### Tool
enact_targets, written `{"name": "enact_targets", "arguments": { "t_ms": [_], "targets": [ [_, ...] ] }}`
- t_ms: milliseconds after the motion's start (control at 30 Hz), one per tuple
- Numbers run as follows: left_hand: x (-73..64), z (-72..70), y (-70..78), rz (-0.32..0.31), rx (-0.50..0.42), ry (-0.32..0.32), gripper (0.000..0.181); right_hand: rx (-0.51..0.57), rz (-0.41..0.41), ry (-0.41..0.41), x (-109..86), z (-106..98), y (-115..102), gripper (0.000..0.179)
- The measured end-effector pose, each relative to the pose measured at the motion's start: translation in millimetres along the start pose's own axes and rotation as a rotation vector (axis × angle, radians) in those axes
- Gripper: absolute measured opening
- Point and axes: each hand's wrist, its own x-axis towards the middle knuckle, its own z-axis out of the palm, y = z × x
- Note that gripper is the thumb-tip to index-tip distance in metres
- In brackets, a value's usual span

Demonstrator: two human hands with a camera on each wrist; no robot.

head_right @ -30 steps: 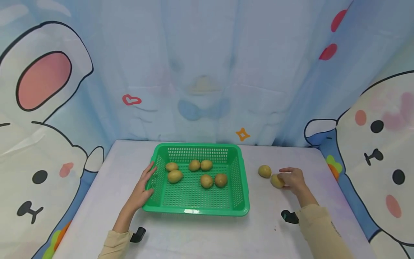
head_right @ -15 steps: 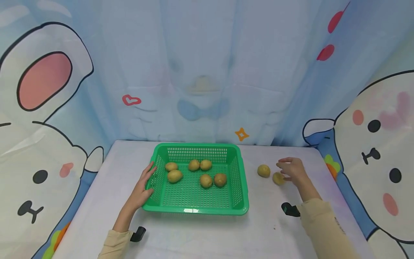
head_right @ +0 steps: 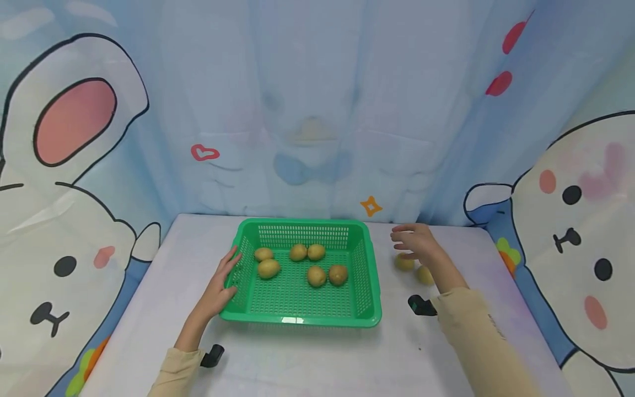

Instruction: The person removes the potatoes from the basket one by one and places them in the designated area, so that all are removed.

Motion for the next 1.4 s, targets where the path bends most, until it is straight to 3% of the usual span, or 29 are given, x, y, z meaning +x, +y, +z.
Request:
{"name": "enact_targets", "arguments": {
  "t_ms": [367, 533, 733, 1067, 1400],
  "targets": [
    [1.3, -0.8, 0.0, -0.006, 0.001, -0.001, 0.081, -0.028, -0.153, -0.082, 7.2, 53.3, -38.6, 0.052],
    [2.9, 0.5, -0.7, -0.007, -0.006, -0.003, 0.081, -0.047, -0.136, -0.124, 15.7, 80.4, -44.9, 0.048],
    [4.3, 2.0, -0.8, -0.010, -0.002, -0.003, 0.081, -0.066, -0.082, -0.135, 25.1, 103.3, -36.8, 0.043],
    [3.7, 1.1, -1.1, -0.012, 0.012, 0.002, 0.081, -0.198, -0.102, -0.081, 28.1, 130.5, -12.3, 0.040],
    [1.9, -0.2, -0.2, -0.014, 0.007, 0.011, 0.081, -0.129, 0.013, -0.097, 33.6, 141.3, -6.9, 0.040]
  ]
}}
